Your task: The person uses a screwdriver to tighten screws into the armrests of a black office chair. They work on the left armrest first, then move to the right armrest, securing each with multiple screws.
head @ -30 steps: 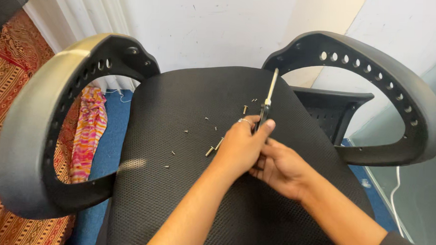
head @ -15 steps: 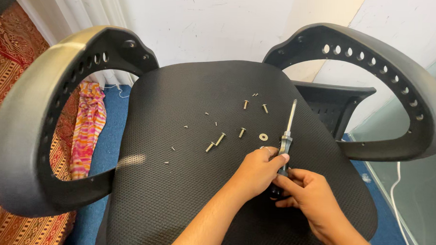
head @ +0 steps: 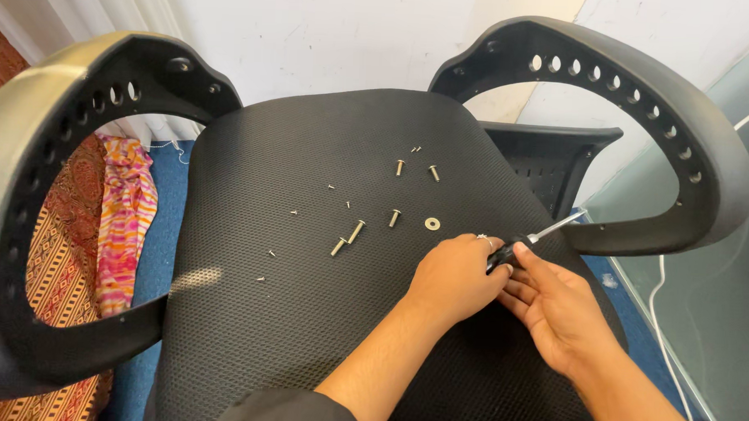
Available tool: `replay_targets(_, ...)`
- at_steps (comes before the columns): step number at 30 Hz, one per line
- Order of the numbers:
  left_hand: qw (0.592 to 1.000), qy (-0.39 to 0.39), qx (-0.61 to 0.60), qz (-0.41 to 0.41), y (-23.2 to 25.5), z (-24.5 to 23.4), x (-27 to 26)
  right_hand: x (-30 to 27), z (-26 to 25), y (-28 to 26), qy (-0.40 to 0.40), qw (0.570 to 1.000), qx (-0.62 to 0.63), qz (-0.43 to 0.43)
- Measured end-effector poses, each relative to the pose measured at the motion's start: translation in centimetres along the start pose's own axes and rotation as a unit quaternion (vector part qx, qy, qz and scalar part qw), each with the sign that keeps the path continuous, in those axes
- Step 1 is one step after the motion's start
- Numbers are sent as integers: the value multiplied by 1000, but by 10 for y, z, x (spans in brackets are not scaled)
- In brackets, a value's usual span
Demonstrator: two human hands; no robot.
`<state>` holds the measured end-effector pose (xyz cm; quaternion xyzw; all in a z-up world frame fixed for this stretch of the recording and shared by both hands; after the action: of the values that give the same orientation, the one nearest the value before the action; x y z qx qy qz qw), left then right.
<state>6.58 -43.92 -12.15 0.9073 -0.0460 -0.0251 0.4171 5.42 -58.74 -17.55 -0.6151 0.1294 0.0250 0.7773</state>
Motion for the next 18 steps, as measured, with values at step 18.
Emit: replay_targets(18, 998, -26, 57, 29, 15, -4, 16, 27, -6, 11, 74, 992, 63, 82)
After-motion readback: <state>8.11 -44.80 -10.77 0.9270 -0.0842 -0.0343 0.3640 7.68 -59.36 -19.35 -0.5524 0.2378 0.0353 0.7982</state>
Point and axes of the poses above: each hand's wrist, its own x-axis towards the middle knuckle, its own z-axis out of the palm, y = z × x, the point moved 9 cm from there along x, towards the middle knuckle, and after that the axes turned 11 degrees about -z, right-handed, at the moved point
